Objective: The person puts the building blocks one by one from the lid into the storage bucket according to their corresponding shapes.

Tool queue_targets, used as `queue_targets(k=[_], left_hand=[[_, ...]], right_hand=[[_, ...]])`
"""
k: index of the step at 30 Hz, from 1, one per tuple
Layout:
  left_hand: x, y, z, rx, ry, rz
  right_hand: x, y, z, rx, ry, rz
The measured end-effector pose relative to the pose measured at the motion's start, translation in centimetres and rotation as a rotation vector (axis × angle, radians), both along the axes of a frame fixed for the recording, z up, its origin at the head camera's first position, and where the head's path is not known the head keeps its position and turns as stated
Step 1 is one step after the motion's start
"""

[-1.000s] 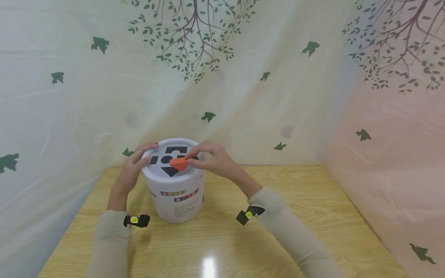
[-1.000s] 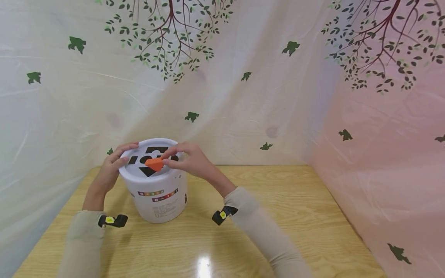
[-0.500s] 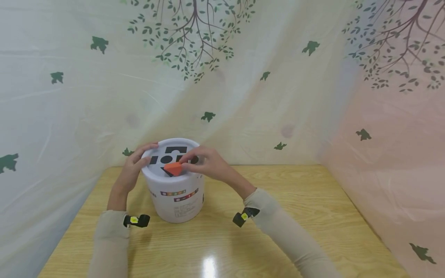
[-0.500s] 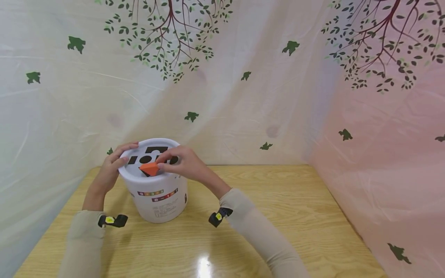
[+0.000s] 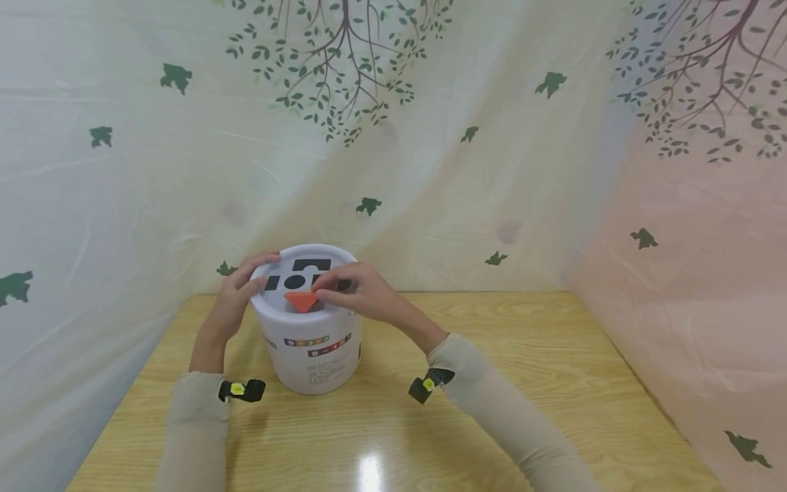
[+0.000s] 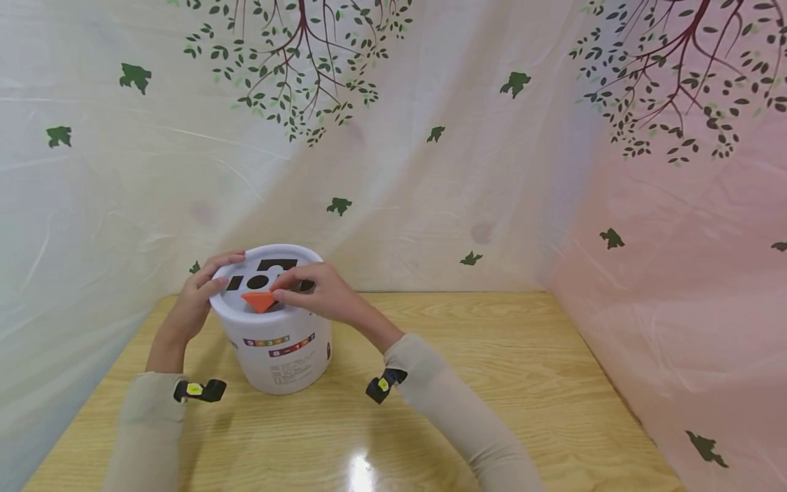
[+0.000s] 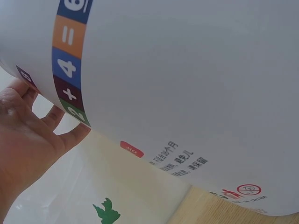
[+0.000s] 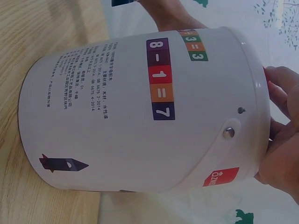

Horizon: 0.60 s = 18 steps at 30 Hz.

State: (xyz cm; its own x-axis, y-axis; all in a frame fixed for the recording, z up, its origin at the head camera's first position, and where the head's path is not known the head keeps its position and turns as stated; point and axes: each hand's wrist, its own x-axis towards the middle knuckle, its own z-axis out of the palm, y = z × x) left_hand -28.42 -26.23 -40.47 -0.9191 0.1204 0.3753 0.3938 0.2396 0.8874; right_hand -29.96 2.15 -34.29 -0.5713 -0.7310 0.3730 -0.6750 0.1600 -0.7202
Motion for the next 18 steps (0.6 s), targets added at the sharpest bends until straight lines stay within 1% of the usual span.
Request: queue_targets(k=[9, 18], left_hand=[[-0.05, -0.02, -0.07, 0.008, 0.005, -0.004], [-0.02, 0.03, 0.04, 0.009, 0.005, -0.004]], right_hand=[[-0.17, -0.12, -0.07, 0.007, 0.01, 0.015], [-0.28, -0.22, -0.22, 0.016, 0.053, 0.023]])
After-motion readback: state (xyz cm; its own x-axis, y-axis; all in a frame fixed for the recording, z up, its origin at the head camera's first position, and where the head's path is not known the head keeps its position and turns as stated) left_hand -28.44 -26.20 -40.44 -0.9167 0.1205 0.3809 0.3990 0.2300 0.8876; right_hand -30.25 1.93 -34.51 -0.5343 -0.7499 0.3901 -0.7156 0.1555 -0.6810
